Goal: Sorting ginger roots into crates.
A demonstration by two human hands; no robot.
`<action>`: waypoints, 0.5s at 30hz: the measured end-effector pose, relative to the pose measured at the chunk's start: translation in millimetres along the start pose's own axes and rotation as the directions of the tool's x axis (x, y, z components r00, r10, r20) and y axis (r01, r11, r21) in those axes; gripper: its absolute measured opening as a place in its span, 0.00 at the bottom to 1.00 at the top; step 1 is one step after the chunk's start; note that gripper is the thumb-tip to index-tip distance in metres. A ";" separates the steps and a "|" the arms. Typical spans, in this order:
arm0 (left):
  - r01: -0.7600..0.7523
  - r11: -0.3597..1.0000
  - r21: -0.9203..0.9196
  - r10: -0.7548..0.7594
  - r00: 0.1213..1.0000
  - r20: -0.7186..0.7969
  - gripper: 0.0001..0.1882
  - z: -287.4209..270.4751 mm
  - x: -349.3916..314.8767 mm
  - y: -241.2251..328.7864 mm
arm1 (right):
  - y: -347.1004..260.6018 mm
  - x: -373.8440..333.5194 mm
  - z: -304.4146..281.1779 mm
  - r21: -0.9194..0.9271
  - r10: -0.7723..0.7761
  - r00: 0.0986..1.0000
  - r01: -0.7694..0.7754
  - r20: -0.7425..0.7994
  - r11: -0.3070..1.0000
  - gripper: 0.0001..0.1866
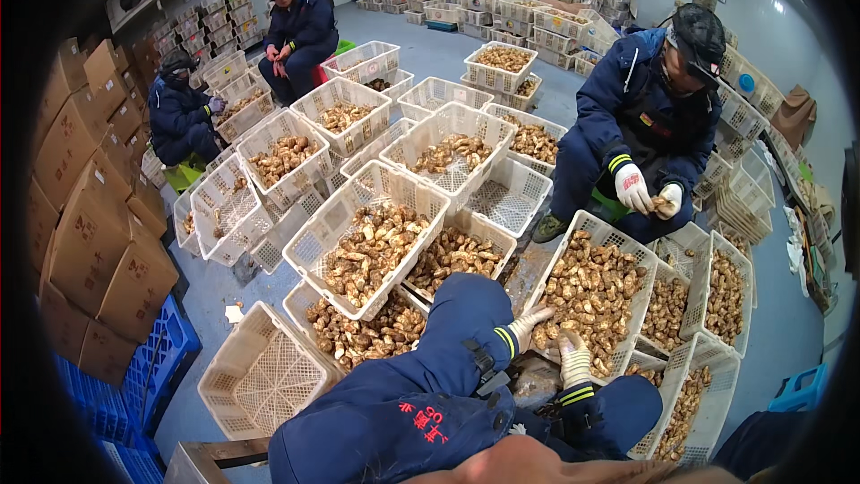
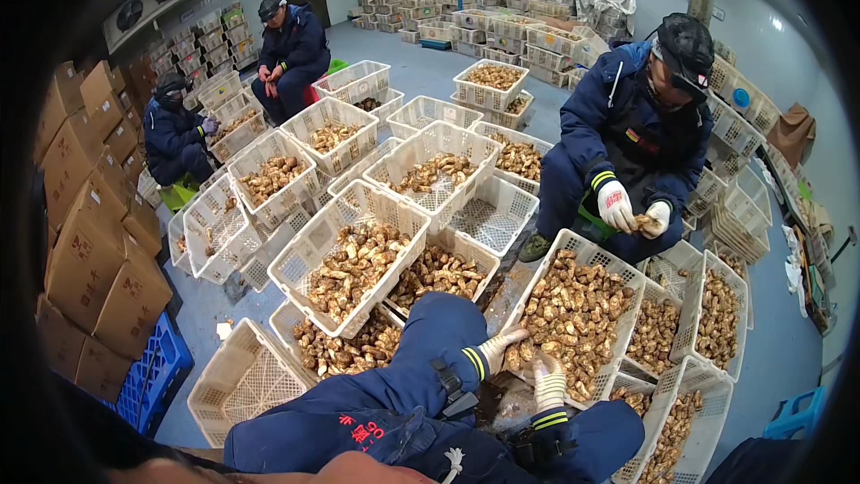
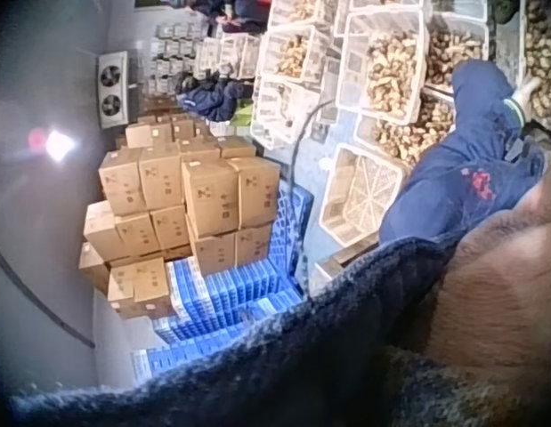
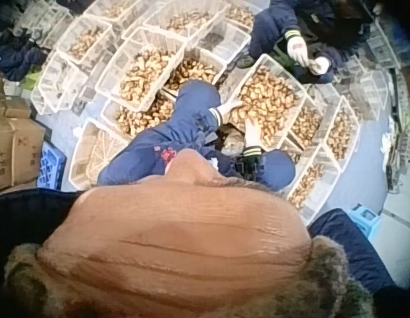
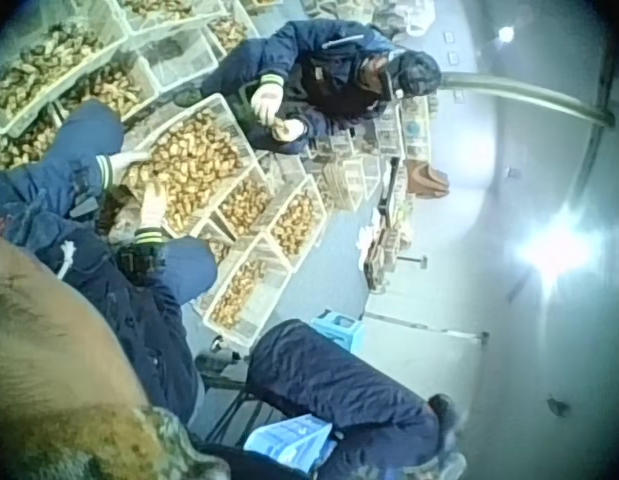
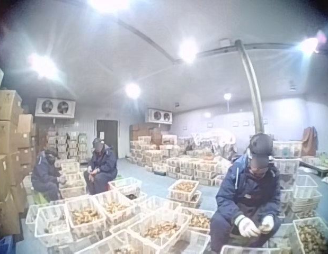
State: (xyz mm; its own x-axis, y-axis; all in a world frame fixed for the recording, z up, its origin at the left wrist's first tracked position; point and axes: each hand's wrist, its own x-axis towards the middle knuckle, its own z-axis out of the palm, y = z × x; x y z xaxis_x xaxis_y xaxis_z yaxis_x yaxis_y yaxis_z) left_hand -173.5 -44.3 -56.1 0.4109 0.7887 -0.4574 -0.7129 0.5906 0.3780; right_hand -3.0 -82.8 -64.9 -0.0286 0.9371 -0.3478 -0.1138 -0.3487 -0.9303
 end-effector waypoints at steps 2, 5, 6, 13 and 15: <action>-0.002 0.994 0.106 0.001 1.000 0.004 0.41 -7.4 5.3 1.9 | 2.4 3.7 3.0 -0.015 -0.008 1.000 0.008 -0.026 1.000 0.20; 0.005 0.962 0.272 -0.003 1.000 -0.007 0.43 7.9 0.9 4.6 | -2.0 1.9 -2.0 -0.080 -0.002 0.994 -0.006 -0.108 0.997 0.19; -0.006 0.967 0.253 0.002 1.000 0.015 0.41 8.2 -3.0 5.1 | -1.8 1.7 -0.1 -0.113 -0.026 0.992 0.012 -0.122 0.994 0.18; 0.139 0.989 0.045 -0.143 0.984 0.108 0.31 -5.7 2.3 6.4 | -8.5 -1.2 3.5 -0.247 -0.192 0.972 0.154 -0.139 0.957 0.13; -0.247 0.648 0.720 0.103 0.966 0.238 0.32 -25.8 2.7 3.2 | -7.6 -1.6 9.4 -0.337 -0.311 0.929 0.233 -0.199 0.912 0.13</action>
State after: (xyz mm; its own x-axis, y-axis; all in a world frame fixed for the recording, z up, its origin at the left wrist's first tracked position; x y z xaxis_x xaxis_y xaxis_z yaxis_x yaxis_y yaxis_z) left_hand -189.4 -44.7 -76.9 0.4587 0.8632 -0.2109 -0.1546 0.3113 0.9377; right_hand -11.4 -81.6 -56.2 0.2064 0.9768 -0.0570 0.2243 -0.1040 -0.9690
